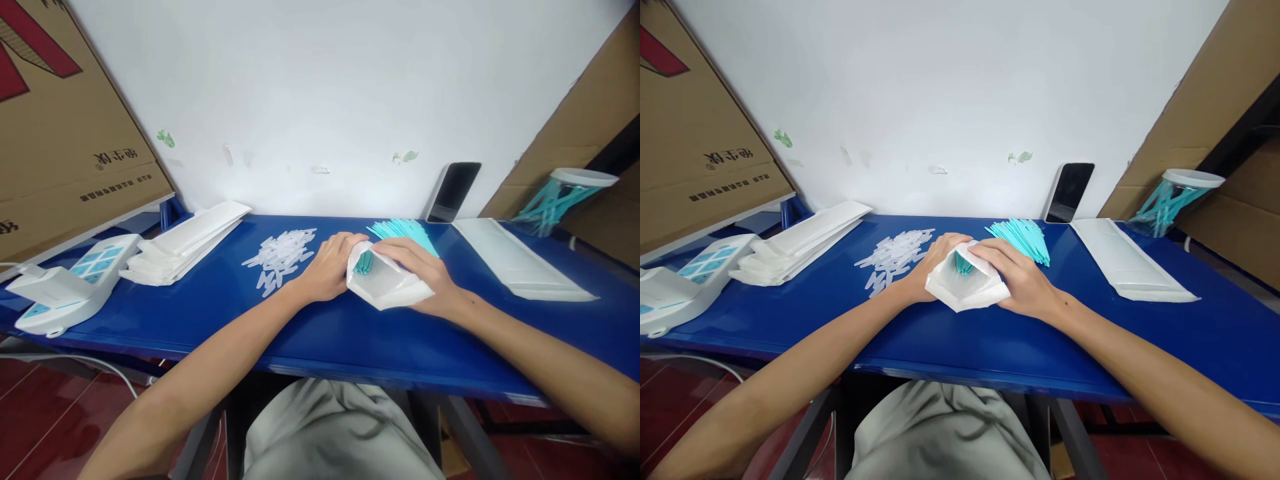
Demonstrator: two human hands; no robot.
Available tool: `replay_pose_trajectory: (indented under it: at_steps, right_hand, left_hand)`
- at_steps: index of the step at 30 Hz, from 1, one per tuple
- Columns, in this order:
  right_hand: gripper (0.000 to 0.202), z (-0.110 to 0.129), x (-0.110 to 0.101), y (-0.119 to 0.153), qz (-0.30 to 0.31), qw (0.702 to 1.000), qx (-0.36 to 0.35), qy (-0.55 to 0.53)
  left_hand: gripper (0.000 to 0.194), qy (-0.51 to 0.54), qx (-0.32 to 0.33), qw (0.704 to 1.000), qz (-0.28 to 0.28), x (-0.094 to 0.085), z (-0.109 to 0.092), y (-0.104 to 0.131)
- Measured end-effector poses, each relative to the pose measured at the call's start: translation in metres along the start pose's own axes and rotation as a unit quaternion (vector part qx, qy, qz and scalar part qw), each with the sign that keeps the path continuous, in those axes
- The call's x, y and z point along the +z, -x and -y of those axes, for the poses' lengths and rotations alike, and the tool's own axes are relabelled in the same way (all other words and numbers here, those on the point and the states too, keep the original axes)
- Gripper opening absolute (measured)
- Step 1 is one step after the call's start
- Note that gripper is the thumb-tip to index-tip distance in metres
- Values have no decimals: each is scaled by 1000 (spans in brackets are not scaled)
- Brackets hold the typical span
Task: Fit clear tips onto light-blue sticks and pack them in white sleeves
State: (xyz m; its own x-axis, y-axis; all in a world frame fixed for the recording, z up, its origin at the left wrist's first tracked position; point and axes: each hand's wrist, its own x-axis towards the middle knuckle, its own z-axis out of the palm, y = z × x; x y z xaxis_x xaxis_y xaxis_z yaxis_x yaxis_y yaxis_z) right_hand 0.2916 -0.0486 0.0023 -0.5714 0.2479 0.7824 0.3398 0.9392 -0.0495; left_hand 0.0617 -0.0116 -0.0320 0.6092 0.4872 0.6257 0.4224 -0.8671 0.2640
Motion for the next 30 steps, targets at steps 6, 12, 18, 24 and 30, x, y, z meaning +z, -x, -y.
replay_pose_trajectory:
  at_steps: [6, 12, 18, 24, 30]
  right_hand:
    - [60, -2, 5, 4, 19, 998, 59, 5]
    - [62, -12, 4, 11, 34, 983, 173, 55]
    - [41, -16, 0, 15, 58, 987, 139, 59]
    - [51, -16, 9, 8, 48, 964, 225, -137]
    - [43, -32, 16, 9, 28, 960, 212, -181]
  left_hand:
    - [39, 18, 26, 999, -37, 2, 2, -2]
    - [14, 49, 6, 997, -57, -8, -13, -7]
    - [17, -9, 20, 999, -38, -9, -14, -6]
    - [19, 13, 42, 992, -115, -8, -8, -5]
    - [31, 5, 37, 988, -148, -6, -9, -6]
